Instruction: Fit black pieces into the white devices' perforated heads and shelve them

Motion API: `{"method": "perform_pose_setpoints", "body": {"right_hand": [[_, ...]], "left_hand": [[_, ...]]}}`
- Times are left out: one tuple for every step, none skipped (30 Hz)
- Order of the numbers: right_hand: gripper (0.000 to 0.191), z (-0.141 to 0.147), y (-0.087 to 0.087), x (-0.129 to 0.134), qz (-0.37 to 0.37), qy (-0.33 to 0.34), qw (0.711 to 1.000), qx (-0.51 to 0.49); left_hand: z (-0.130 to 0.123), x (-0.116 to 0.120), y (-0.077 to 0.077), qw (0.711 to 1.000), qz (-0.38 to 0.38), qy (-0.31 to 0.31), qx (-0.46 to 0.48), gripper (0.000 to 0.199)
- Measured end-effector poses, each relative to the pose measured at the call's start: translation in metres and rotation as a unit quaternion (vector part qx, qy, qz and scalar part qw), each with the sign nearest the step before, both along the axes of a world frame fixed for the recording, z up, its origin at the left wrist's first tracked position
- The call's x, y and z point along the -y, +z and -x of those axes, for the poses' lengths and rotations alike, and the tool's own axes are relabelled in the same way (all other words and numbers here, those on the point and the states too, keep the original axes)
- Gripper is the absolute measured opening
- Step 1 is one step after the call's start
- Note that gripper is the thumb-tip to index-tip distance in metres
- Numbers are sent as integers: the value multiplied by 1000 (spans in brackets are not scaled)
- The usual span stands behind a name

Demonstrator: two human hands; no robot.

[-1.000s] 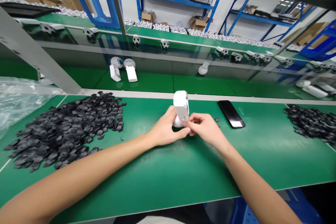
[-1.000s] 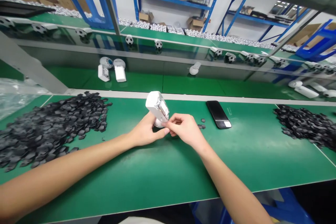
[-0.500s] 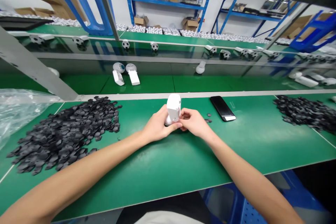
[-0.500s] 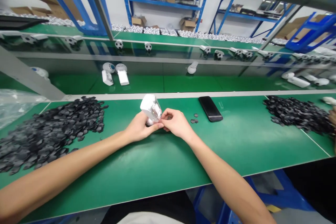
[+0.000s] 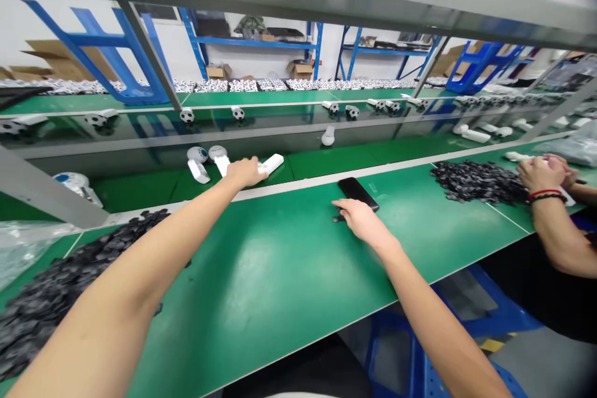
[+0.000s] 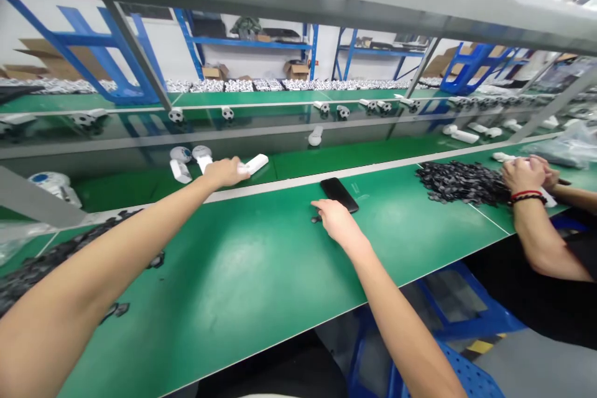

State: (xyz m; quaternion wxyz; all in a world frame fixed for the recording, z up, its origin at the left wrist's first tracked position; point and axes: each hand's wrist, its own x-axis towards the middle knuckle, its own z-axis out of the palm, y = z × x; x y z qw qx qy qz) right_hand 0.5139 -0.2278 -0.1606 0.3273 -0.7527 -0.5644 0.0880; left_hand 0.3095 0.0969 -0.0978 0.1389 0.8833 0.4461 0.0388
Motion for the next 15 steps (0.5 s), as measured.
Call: {"method": "perform_pose_setpoints", "body": {"right_hand": [[33, -2, -3, -2, 9, 1, 1000, 5], [30, -4, -5, -6, 18, 0, 1000, 7], [26, -6, -5, -11, 24, -1, 1000, 6], [23, -8, -4, -15, 30, -3, 1000, 3], [22, -10, -3, -19, 34, -4, 999, -4], [21, -11, -1, -21, 36, -7, 999, -14], [21, -12, 2, -23, 38, -10, 999, -27], [22, -13, 4, -22, 39, -12, 998, -43], [25, -13, 6, -20, 42, -12, 997, -60], [27, -13, 8, -16, 46, -9, 996, -77], [29, -12, 9, -11, 52, -4, 994, -92], [29, -11, 9, -6, 58, 2, 993, -104], [30, -8, 9, -1, 65, 7, 992, -112], [29, -6, 9, 4, 72, 9, 991, -116], [29, -3, 8, 7, 78, 7, 990, -115]], "left_hand": [[0, -4, -2, 1000, -2, 3, -19, 76], [-1, -6, -6, 999, -4, 4, -34, 76], [-1, -7, -9, 999, -5, 3, -43, 76], [-2, -6, -12, 999, -9, 3, -46, 77], [-2, -6, -15, 999, -13, 4, -45, 77], [-2, -5, -16, 999, -19, 9, -40, 77], [-2, -6, -17, 999, -27, 19, -32, 77], [0, -8, -16, 998, -38, 35, -20, 77], [2, -11, -15, 997, -54, 58, -7, 75], [5, -14, -13, 994, -69, 88, 5, 72], [9, -19, -10, 989, -82, 122, 16, 71], [12, -24, -8, 983, -89, 157, 24, 75], [15, -29, -6, 978, -86, 189, 27, 83], [16, -34, -4, 974, -75, 214, 27, 89], [16, -39, -3, 971, -58, 229, 25, 90]]}}
